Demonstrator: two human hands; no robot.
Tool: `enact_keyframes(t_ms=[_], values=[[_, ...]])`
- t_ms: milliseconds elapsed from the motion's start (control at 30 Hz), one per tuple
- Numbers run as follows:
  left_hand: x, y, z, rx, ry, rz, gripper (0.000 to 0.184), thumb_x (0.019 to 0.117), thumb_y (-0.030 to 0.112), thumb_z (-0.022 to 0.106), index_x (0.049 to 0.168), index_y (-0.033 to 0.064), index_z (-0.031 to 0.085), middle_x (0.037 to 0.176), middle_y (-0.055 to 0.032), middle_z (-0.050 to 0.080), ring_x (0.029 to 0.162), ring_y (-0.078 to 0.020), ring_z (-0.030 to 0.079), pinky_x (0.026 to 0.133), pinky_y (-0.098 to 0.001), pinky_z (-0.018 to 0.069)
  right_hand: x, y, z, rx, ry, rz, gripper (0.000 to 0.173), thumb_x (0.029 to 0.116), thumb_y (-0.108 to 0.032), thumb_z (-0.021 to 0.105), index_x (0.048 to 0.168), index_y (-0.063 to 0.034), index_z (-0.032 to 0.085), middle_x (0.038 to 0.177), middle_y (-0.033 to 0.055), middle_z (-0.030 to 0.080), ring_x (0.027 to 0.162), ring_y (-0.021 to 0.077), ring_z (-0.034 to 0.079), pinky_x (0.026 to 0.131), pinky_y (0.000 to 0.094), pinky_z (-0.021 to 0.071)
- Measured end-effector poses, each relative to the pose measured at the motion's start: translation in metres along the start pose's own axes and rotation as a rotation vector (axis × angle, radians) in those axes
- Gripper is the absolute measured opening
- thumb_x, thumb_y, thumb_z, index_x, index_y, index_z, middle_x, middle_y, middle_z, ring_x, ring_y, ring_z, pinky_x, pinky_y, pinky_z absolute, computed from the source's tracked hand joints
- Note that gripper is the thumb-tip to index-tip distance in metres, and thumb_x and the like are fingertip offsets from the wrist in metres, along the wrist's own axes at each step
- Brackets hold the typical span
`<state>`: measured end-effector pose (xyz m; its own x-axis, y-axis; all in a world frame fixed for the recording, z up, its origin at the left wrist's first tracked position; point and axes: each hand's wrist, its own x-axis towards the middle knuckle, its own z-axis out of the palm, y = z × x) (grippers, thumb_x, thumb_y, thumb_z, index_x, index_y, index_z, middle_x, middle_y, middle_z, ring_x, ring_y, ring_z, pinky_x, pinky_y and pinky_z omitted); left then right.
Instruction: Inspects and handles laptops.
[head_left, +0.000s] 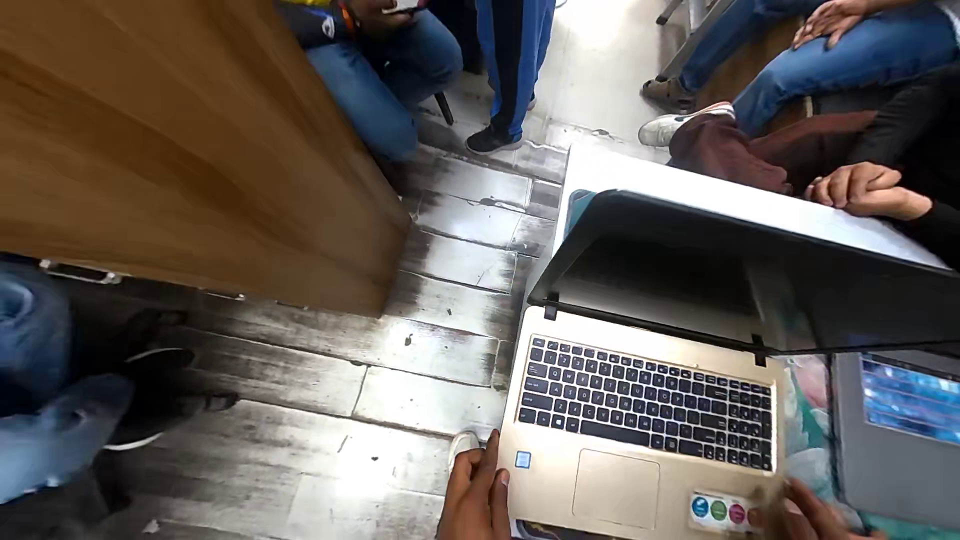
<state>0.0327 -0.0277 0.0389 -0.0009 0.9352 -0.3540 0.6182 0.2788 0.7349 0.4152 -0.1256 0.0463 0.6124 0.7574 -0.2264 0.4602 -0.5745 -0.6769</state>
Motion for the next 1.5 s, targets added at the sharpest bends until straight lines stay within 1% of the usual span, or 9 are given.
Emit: enact_keyframes(t_ms=[133, 233, 300, 467, 633, 800, 1100, 1333, 1500], values=[[0.012, -0.001, -0.005, -0.139, -0.170, -0.241, 0.039, 0.1064, 0.022, 0.048, 0.136, 0.0031, 0.064, 0.116, -0.0161, 0.071, 0.103, -0.0253, 0.070, 0.094, -0.0473, 0.0558, 0.018, -0.007, 0.004, -0.030, 0.027, 0.154, 0.037, 0.1042, -0.016, 0.049, 0.130, 0.0087, 0.060, 0.125, 0.0235, 0.065, 0.116, 0.0185, 0.063, 0.103, 0.0339, 0.0484], [0.028, -0.007, -0.004, -0.252, -0.246, -0.363, 0.034, 0.1071, 0.027, 0.050, 0.111, 0.0027, 0.072, 0.095, -0.0111, 0.073, 0.089, -0.0210, 0.072, 0.083, -0.0458, 0.0600, 0.037, -0.002, 0.002, -0.044, 0.020, 0.235, 0.025, 0.0994, -0.017, 0.062, 0.112, 0.0034, 0.069, 0.098, 0.0172, 0.070, 0.089, 0.0220, 0.066, 0.085, 0.0445, 0.0534], [0.034, -0.011, -0.006, -0.332, -0.293, -0.418, 0.031, 0.1067, 0.025, 0.053, 0.107, 0.0010, 0.071, 0.094, -0.0122, 0.072, 0.086, -0.0220, 0.072, 0.079, -0.0449, 0.0609, 0.048, 0.005, 0.002, -0.034, 0.009, 0.287, 0.018, 0.0953, -0.013, 0.069, 0.104, 0.0028, 0.072, 0.089, 0.0162, 0.070, 0.080, 0.0246, 0.066, 0.078, 0.0477, 0.0536], [0.040, -0.007, -0.009, -0.303, -0.300, -0.412, 0.031, 0.1070, 0.023, 0.052, 0.103, -0.0018, 0.070, 0.093, -0.0143, 0.071, 0.085, -0.0235, 0.070, 0.079, -0.0455, 0.0589, 0.068, -0.004, -0.007, -0.055, -0.136, 0.420, 0.015, 0.0939, -0.014, 0.072, 0.101, -0.0015, 0.075, 0.093, 0.0166, 0.072, 0.086, 0.0287, 0.068, 0.081, 0.0527, 0.0543], [0.117, 0.045, -0.012, -0.353, -0.245, -0.252, 0.039, 0.1103, 0.024, 0.043, 0.131, -0.0044, 0.061, 0.116, -0.0205, 0.068, 0.104, -0.0270, 0.068, 0.092, -0.0473, 0.0559, 0.121, -0.045, -0.004, -0.031, -0.141, 0.253, 0.028, 0.1046, -0.022, 0.058, 0.113, -0.0016, 0.074, 0.105, 0.0190, 0.073, 0.099, 0.0321, 0.069, 0.093, 0.0557, 0.0515], [0.178, 0.077, 0.000, -0.421, -0.184, -0.320, 0.036, 0.1099, 0.026, 0.046, 0.115, -0.0037, 0.066, 0.097, -0.0179, 0.070, 0.086, -0.0252, 0.068, 0.078, -0.0445, 0.0568, 0.167, -0.066, 0.003, -0.101, -0.158, 0.315, 0.035, 0.1018, -0.032, 0.063, 0.090, -0.0013, 0.074, 0.085, 0.0188, 0.070, 0.083, 0.0338, 0.066, 0.081, 0.0573, 0.0493], [0.180, 0.086, -0.006, -0.475, -0.194, -0.422, 0.029, 0.1090, 0.021, 0.049, 0.112, -0.0033, 0.064, 0.093, -0.0153, 0.071, 0.080, -0.0224, 0.071, 0.069, -0.0399, 0.0596, 0.178, -0.048, -0.001, 0.133, -0.236, 0.459, 0.024, 0.0944, -0.024, 0.074, 0.095, -0.0003, 0.074, 0.087, 0.0159, 0.071, 0.077, 0.0254, 0.066, 0.076, 0.0473, 0.0548], [0.184, 0.088, -0.003, -0.432, -0.164, -0.419, 0.029, 0.1093, 0.020, 0.047, 0.121, -0.0015, 0.063, 0.096, -0.0162, 0.070, 0.080, -0.0227, 0.070, 0.067, -0.0401, 0.0588, 0.189, -0.061, 0.003, 0.071, -0.194, 0.480, 0.030, 0.0927, -0.032, 0.076, 0.091, -0.0018, 0.075, 0.083, 0.0170, 0.069, 0.078, 0.0302, 0.064, 0.076, 0.0528, 0.0502], [0.169, 0.087, -0.003, -0.407, -0.142, -0.413, 0.032, 0.1092, 0.023, 0.049, 0.119, -0.0034, 0.062, 0.099, -0.0166, 0.070, 0.082, -0.0226, 0.069, 0.070, -0.0414, 0.0587, 0.172, -0.057, -0.006, 0.116, -0.211, 0.422, 0.025, 0.0939, -0.028, 0.075, 0.097, -0.0032, 0.077, 0.092, 0.0179, 0.072, 0.090, 0.0330, 0.068, 0.087, 0.0571, 0.0504]])
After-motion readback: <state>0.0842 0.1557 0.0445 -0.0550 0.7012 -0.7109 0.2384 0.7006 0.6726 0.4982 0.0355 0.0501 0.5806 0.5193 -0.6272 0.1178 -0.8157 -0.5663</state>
